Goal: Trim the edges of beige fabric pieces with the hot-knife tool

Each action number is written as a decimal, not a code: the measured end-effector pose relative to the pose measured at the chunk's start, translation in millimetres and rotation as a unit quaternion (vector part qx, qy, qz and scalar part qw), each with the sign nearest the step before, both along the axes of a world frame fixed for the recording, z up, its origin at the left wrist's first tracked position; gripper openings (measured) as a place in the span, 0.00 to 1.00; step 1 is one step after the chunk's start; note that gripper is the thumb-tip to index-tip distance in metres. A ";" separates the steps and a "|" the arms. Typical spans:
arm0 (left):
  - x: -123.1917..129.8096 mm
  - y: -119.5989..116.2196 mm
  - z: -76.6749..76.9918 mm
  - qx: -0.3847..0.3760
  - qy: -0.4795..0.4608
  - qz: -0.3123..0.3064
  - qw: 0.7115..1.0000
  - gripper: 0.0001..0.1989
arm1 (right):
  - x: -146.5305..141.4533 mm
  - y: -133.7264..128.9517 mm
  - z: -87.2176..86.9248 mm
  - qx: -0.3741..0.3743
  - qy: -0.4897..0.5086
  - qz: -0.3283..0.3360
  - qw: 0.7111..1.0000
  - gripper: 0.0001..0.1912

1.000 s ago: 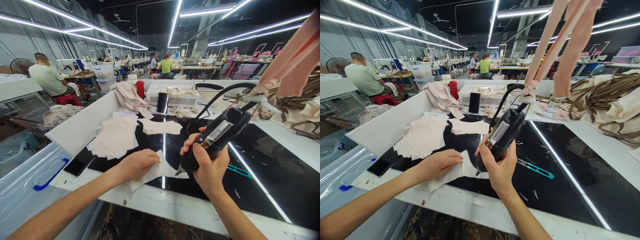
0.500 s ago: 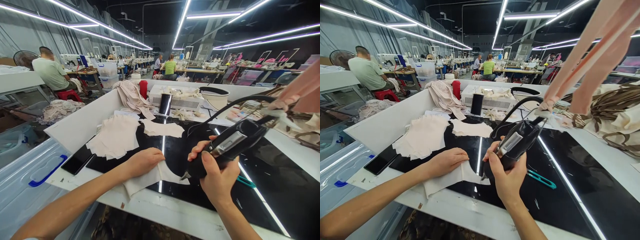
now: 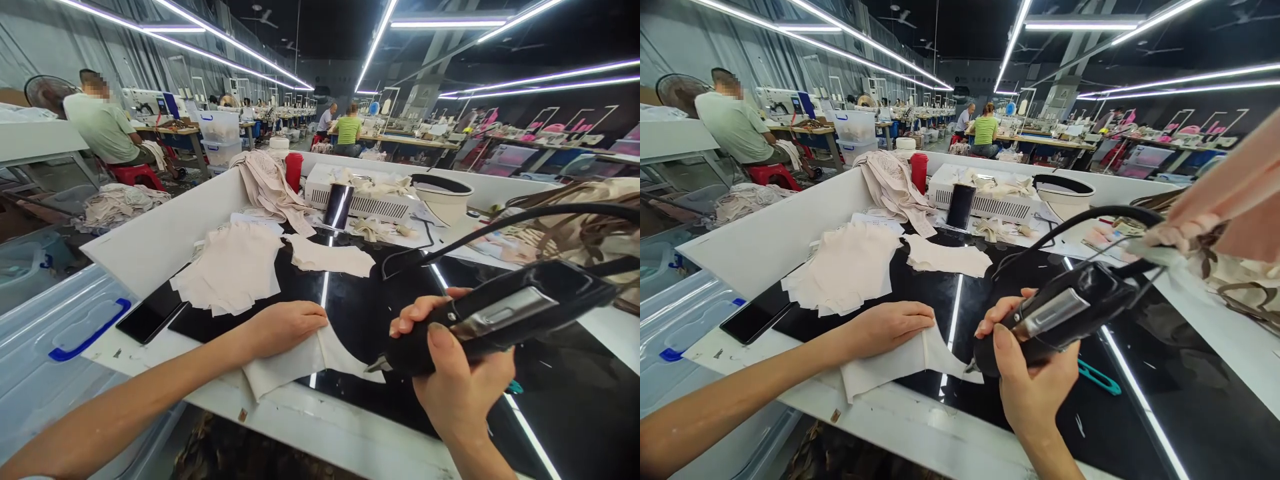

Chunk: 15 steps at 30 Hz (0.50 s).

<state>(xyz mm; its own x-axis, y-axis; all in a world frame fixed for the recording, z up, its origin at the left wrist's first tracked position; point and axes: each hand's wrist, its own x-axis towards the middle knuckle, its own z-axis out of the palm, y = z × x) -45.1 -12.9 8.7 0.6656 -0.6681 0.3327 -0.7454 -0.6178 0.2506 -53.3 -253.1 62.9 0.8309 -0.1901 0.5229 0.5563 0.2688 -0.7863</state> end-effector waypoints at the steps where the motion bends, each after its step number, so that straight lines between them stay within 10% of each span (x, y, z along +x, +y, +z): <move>1: -0.2 0.0 -0.3 0.000 -0.002 -0.003 1.000 0.13 | -0.4 0.0 1.0 0.002 0.001 -0.004 1.000 0.21; 15: -2.8 0.3 -9.2 -0.017 -0.034 -0.001 0.999 0.14 | 38.9 37.6 19.4 0.051 0.017 0.009 0.999 0.21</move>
<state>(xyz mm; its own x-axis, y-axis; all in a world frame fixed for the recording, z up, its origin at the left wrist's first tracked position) -47.9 -12.6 -0.5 0.6398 -0.6569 0.3989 -0.7622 -0.6089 0.2198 -14.5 -215.5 82.3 0.8512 -0.2258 0.4738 0.5248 0.3575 -0.7725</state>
